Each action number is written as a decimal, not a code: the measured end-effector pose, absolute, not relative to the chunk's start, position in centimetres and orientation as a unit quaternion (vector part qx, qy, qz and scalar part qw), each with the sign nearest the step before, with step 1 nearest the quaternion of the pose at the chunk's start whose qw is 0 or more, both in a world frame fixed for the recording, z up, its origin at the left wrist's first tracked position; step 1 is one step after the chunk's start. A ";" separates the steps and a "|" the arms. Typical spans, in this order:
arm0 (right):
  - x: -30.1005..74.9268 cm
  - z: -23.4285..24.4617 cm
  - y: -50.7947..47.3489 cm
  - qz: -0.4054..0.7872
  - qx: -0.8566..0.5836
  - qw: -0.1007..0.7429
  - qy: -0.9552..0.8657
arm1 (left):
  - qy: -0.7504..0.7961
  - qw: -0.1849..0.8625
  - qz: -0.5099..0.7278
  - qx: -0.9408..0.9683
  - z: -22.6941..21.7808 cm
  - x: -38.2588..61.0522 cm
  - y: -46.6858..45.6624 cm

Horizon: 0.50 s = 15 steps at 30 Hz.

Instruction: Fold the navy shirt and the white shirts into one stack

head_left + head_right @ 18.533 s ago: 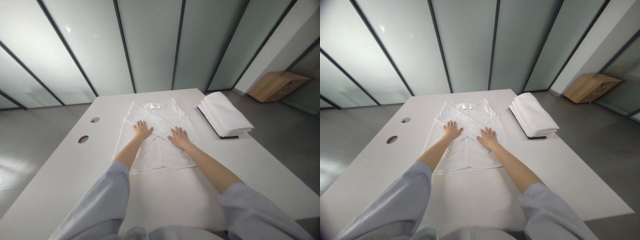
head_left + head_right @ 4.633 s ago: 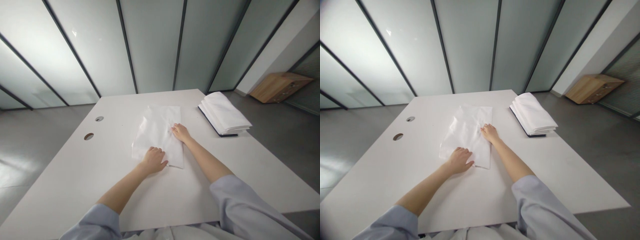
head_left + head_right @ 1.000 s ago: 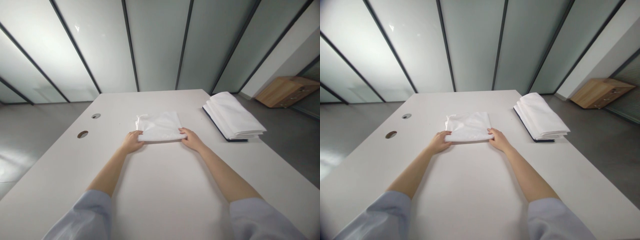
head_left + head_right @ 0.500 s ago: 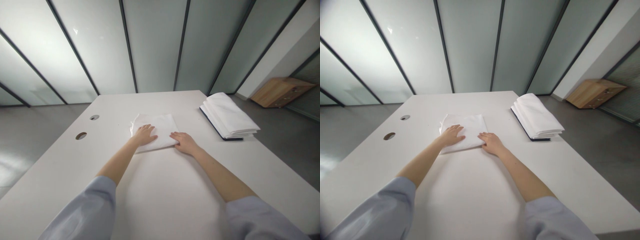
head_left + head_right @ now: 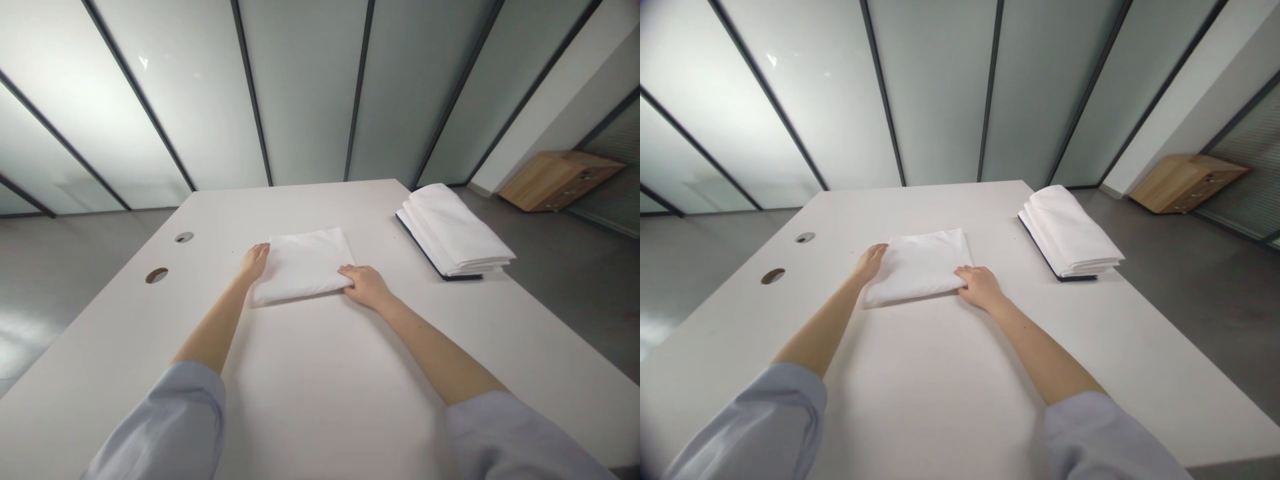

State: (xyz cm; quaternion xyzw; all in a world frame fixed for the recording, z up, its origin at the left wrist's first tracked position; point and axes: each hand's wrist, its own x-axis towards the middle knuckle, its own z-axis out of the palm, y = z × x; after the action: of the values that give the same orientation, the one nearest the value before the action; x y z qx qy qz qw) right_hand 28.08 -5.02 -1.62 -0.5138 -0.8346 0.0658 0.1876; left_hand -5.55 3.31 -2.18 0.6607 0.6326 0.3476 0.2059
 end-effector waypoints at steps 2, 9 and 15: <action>28.4 -1.6 -4.9 0.047 -0.536 0.187 -0.822 | 0.597 0.279 0.411 0.630 -2.5 -5.8 1.7; 30.4 -2.7 -4.0 0.057 -0.588 0.286 -0.754 | 0.504 0.317 0.450 0.666 -3.2 -6.1 -1.0; 31.5 -3.3 -3.0 0.123 -0.600 0.460 -0.642 | 0.445 0.374 0.401 0.708 -3.0 -6.5 -0.3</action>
State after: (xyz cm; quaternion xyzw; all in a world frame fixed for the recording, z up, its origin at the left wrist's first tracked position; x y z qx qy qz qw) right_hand 31.46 -3.03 -3.27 -0.6004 -0.6425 0.1230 0.4600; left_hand -6.55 -0.33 -3.01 0.7083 0.4448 0.4010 0.3738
